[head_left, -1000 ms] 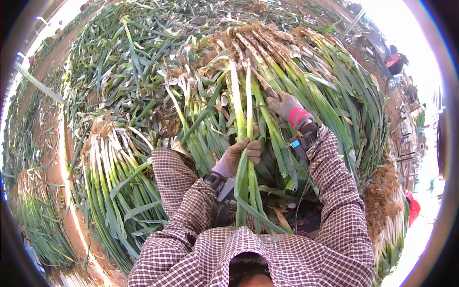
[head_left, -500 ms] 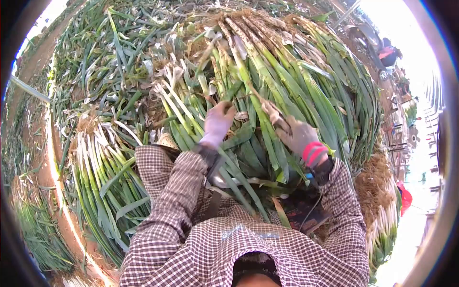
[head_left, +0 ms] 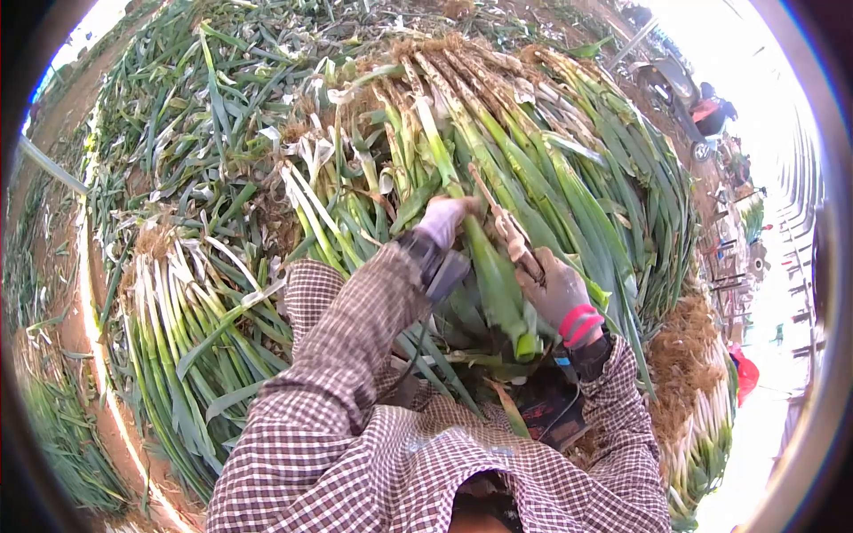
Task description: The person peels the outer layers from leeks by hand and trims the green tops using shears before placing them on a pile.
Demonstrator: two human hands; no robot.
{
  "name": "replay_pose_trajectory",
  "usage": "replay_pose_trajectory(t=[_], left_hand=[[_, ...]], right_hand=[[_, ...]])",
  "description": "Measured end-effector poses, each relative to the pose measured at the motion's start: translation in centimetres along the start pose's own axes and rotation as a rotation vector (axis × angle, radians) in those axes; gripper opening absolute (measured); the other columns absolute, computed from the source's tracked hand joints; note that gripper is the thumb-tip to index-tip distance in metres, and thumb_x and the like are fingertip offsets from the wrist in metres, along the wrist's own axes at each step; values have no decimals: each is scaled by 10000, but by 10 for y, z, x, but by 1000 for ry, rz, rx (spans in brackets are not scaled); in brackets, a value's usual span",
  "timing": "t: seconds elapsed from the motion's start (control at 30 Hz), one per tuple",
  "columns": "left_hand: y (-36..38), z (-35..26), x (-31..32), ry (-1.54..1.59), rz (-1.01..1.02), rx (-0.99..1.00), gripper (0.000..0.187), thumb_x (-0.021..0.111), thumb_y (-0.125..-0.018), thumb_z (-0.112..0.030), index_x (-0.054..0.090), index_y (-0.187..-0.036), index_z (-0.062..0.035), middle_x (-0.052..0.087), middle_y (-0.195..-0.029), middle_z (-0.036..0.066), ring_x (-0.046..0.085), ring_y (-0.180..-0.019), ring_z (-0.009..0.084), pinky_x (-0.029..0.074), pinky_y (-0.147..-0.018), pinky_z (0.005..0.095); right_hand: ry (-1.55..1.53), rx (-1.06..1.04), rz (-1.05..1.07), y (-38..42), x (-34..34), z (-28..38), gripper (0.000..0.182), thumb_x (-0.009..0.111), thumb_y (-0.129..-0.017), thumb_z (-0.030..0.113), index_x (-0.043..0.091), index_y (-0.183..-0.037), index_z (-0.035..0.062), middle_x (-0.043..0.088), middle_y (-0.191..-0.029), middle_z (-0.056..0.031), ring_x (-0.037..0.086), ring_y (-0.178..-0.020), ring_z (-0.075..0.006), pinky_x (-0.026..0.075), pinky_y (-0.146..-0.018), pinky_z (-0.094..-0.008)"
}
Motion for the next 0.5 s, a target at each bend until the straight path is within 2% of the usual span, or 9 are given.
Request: replay_pose_trajectory(t=[0.07,0.1,0.13,0.2,0.23,0.33,0.37,0.5], left_hand=[[28,9,0,293,-25,150,318,722,-857,-206,600,-1086,-23,634,-861,46,617,-668,179,559,-581,370],[15,24,-7,300,74,145,292,648,-916,-170,557,-1161,-39,646,-876,49,643,-698,193,582,-616,348],[-2,41,-15,369,201,93,238,606,-941,-129,559,-1159,-45,651,-928,67,668,-773,206,599,-645,351],[-3,48,-31,339,270,151,224,596,-946,-92,549,-1158,-36,646,-991,85,679,-817,211,596,-657,351],[-3,50,-38,356,241,167,208,576,-940,-70,540,-1141,-34,640,-957,97,662,-820,223,573,-658,383],[1,54,-48,328,283,187,307,617,-917,-41,508,-1204,-26,635,-1047,87,666,-915,233,576,-799,386],[2,54,-47,393,343,136,345,619,-905,-28,496,-1228,-30,621,-1082,84,647,-984,243,555,-875,406],[-13,59,-48,434,343,116,419,615,-900,-30,462,-1290,-23,607,-1188,115,640,-1035,255,540,-925,414]], right_hand=[[-49,-21,24,4,2,4,373,629,-901,421,531,-962,66,647,-813,-215,640,-785,-430,490,-658,-495],[-69,-12,42,4,4,13,378,632,-900,423,539,-977,65,657,-841,-218,645,-808,-431,497,-675,-496],[-65,-25,63,4,8,17,376,633,-901,419,541,-979,63,658,-847,-219,646,-812,-432,499,-678,-495],[-51,-46,98,3,15,23,373,636,-901,413,544,-984,61,660,-859,-222,647,-822,-433,501,-684,-493],[-82,-47,49,4,17,24,286,678,-878,311,573,-971,62,620,-804,-221,628,-781,-426,488,-646,-446],[-59,30,211,14,17,17,345,655,-890,373,572,-1013,62,663,-883,-213,649,-840,-421,511,-689,-469],[-92,16,185,20,12,23,334,665,-880,360,573,-998,61,654,-868,-205,647,-830,-414,508,-688,-466],[-95,-8,174,26,13,35,322,667,-880,349,550,-948,57,637,-834,-208,640,-798,-416,503,-667,-468]])
Point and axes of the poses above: each hand's wrist, its own y-axis away from the middle knuckle, its own x-axis out of the palm, z = x × y, the point moved 4 cm from there along -y, towards the middle knuckle
